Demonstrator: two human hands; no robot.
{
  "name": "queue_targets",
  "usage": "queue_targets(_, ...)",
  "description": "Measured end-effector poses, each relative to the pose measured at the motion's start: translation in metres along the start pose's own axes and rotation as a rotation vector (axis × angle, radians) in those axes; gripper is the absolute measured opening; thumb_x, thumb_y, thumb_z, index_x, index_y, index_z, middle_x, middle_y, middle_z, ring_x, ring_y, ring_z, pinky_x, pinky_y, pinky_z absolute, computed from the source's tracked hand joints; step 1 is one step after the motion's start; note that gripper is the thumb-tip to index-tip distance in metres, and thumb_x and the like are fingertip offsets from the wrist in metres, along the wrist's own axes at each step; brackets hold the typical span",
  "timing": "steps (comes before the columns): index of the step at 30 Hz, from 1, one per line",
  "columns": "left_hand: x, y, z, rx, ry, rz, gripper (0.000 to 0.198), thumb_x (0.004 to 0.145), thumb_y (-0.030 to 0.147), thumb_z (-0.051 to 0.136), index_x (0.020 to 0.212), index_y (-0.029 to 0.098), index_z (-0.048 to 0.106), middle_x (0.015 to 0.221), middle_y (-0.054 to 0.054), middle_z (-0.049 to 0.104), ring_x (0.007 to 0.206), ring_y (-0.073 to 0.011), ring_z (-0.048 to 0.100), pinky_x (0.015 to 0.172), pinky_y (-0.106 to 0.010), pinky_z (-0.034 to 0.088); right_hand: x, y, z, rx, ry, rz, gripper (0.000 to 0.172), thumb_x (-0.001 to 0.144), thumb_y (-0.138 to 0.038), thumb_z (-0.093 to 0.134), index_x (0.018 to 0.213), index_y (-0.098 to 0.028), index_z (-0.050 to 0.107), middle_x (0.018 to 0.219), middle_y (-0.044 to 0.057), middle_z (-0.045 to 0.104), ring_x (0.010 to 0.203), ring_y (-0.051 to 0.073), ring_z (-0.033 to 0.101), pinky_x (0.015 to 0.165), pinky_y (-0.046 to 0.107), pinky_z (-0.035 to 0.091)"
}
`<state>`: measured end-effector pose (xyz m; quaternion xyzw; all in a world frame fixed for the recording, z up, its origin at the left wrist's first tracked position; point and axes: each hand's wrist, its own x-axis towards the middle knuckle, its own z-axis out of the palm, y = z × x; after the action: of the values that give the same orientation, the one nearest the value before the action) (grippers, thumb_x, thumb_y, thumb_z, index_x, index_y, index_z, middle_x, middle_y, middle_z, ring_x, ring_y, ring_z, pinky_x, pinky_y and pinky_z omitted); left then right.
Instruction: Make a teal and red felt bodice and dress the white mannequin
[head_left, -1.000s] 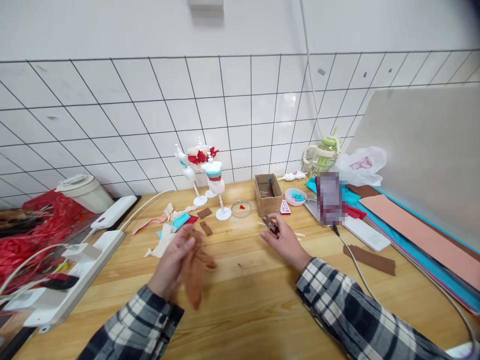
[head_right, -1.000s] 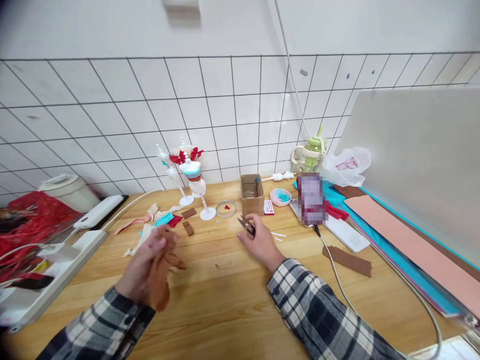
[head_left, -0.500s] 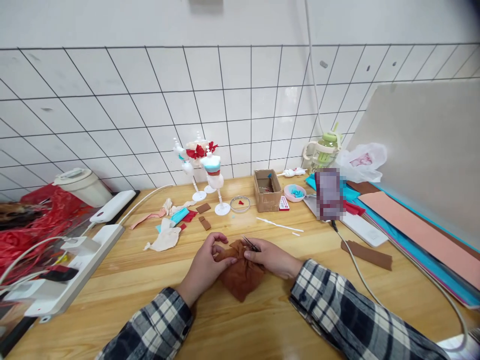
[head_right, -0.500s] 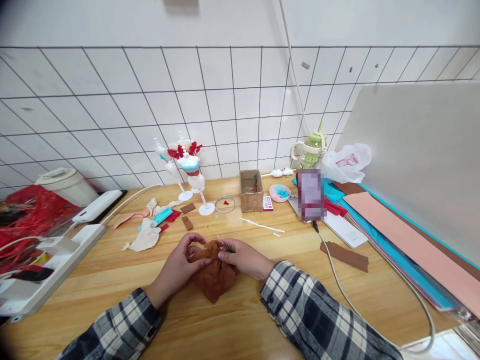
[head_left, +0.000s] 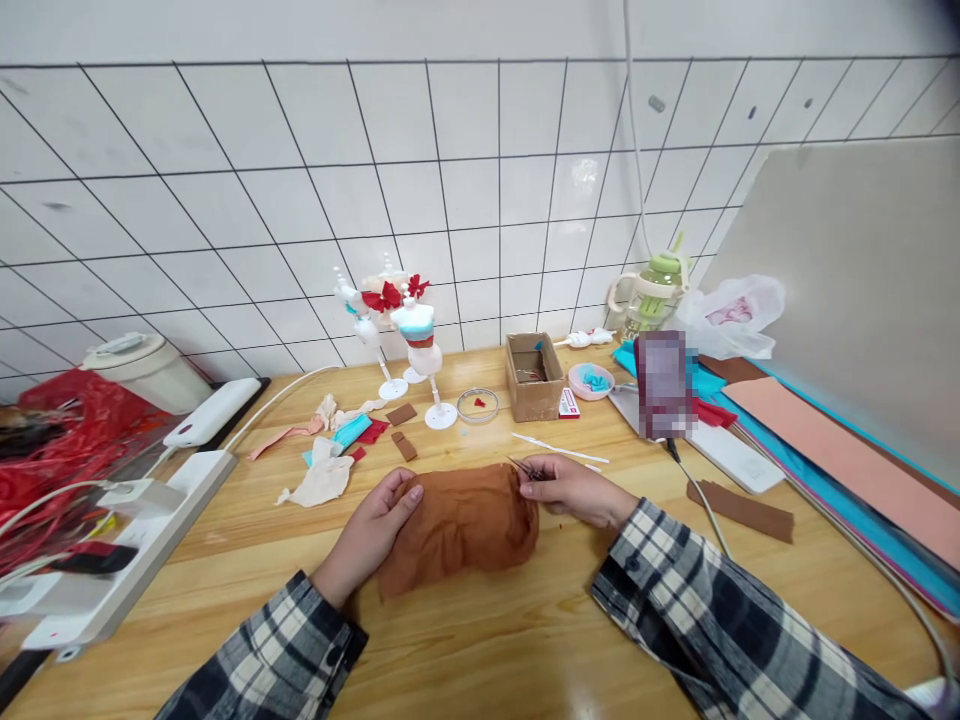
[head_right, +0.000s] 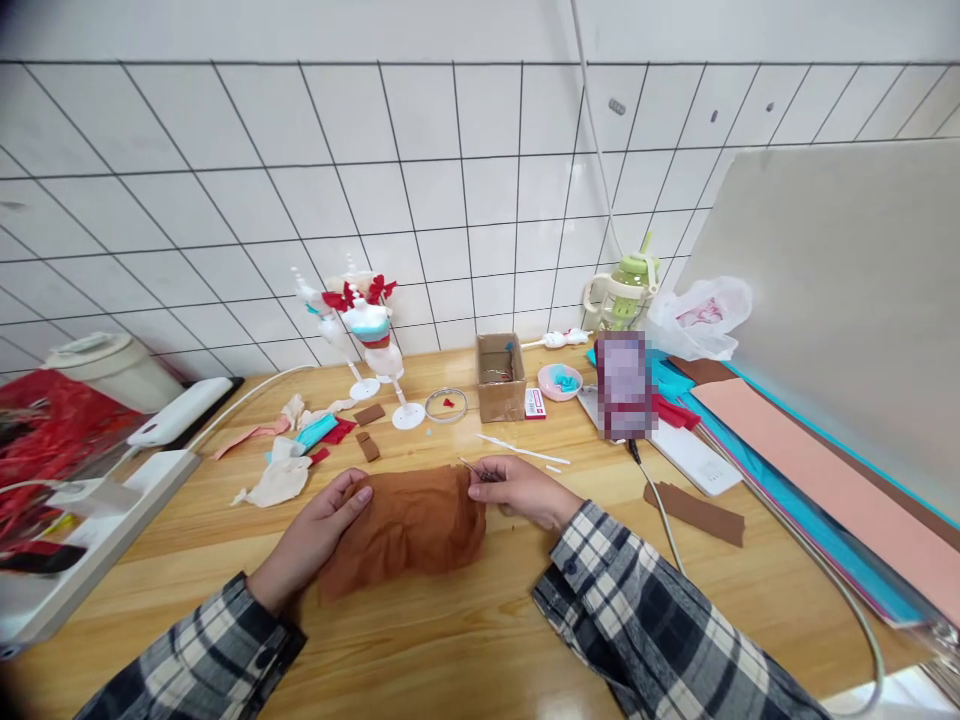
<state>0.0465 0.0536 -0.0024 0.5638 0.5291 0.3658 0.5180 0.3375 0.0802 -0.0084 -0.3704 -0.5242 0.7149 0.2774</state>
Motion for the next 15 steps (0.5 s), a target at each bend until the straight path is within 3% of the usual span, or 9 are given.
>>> queue_targets(2,0.001,0.001,-0.003,0.127,0.025,0.052,0.027,0.084,0.05,0.053,0.087,0.023,0.052,0.079,0.001,0.058,0.072,-0.0175,0.056,0.068,-0.029,0.048,-0.001,0.0,0.001,0.067,0.024,0.0,0.036,0.071,-0.046,0.072,0.079,-0.021,0.048,0.066,-0.008,0.038,0.048,0.005,0.023,0.041,0.019,0.015)
queue_targets(5,0.003,0.003,-0.012,0.447,0.107,0.128,0.026,0.084,0.049,0.049,0.085,0.023,0.052,0.075,0.001,0.058,0.071,-0.0192,0.056,0.067,-0.029,0.046,0.002,0.003,-0.001,-0.013,0.182,-0.001,0.035,0.078,-0.051,0.062,0.086,-0.023,0.043,0.064,-0.009,0.033,0.047,0.006,0.025,0.042,0.019,0.019)
queue_targets(7,0.005,0.004,-0.02,0.668,0.175,0.137,0.024,0.085,0.047,0.046,0.085,0.023,0.053,0.075,0.0,0.06,0.072,-0.0206,0.058,0.068,-0.03,0.045,0.004,0.005,-0.007,-0.195,0.274,-0.064,0.03,0.081,-0.048,0.058,0.084,-0.022,0.043,0.067,-0.007,0.037,0.052,0.008,0.032,0.047,0.02,0.028)
queue_targets(11,0.005,0.006,-0.034,1.13,0.203,0.036,0.02,0.088,0.039,0.042,0.081,0.024,0.053,0.074,-0.003,0.063,0.073,-0.0252,0.061,0.065,-0.033,0.043,0.006,0.007,-0.024,-0.514,0.317,-0.181,0.016,0.083,-0.034,0.053,0.088,-0.02,0.048,0.079,-0.002,0.051,0.072,0.013,0.047,0.068,0.026,0.04)
queue_targets(15,-0.003,0.012,-0.041,1.469,0.307,0.165,0.019,0.086,0.035,0.048,0.087,0.02,0.06,0.091,-0.012,0.065,0.091,-0.0324,0.059,0.079,-0.041,0.042,0.007,0.009,-0.031,-0.738,0.339,-0.19,0.016,0.085,-0.025,0.047,0.1,-0.02,0.05,0.094,0.003,0.061,0.087,0.018,0.056,0.08,0.032,0.043)
